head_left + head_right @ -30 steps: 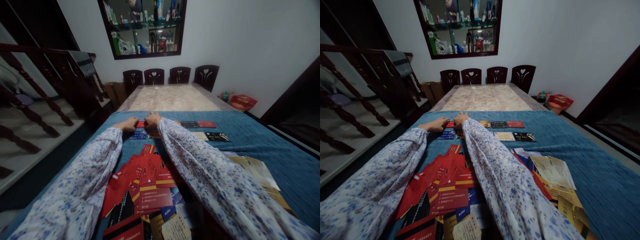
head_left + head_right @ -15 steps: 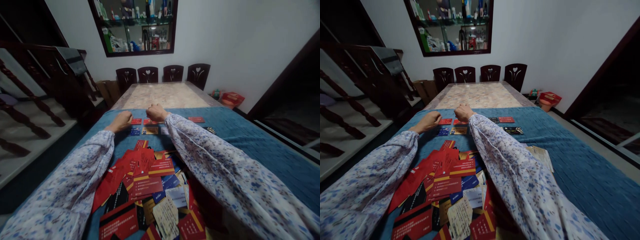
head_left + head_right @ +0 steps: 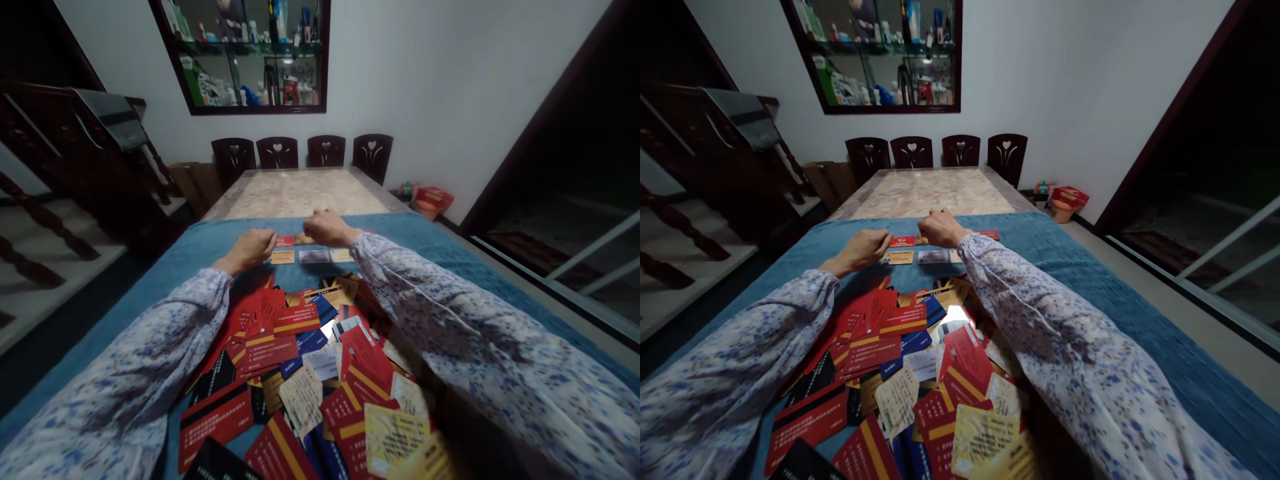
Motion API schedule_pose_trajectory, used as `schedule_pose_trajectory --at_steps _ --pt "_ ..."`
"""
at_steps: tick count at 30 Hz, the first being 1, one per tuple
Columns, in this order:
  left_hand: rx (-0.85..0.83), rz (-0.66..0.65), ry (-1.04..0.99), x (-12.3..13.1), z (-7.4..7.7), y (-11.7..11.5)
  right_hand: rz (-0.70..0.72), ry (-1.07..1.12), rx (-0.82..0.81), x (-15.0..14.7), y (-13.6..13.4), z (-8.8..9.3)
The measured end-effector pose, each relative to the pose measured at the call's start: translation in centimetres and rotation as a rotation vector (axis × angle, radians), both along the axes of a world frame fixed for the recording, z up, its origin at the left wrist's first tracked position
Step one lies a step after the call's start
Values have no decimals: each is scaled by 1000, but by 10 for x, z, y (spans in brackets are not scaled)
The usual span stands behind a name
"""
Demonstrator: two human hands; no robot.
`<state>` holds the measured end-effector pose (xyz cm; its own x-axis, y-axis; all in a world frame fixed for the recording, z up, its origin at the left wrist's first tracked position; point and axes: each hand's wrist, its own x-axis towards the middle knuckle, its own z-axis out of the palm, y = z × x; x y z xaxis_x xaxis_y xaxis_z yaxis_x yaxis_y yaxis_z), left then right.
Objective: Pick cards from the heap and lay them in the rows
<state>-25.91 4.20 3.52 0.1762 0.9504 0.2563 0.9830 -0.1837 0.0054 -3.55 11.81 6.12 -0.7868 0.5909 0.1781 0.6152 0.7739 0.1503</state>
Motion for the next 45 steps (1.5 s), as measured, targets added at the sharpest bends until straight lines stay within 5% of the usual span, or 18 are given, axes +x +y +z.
schedule_pose_trajectory --at_steps 11,25,35,45 --pt "36 -143 63 67 -4 -10 -72 26 -6 81 -29 -6" --pt "11 -406 -28 142 -12 -23 -70 114 26 169 -58 -36" --pt "-210 -632 -123 172 -22 -20 -45 63 -150 176 -88 -43" --pt "-278 -584 -68 188 -35 -15 -78 27 -250 177 -81 -51"
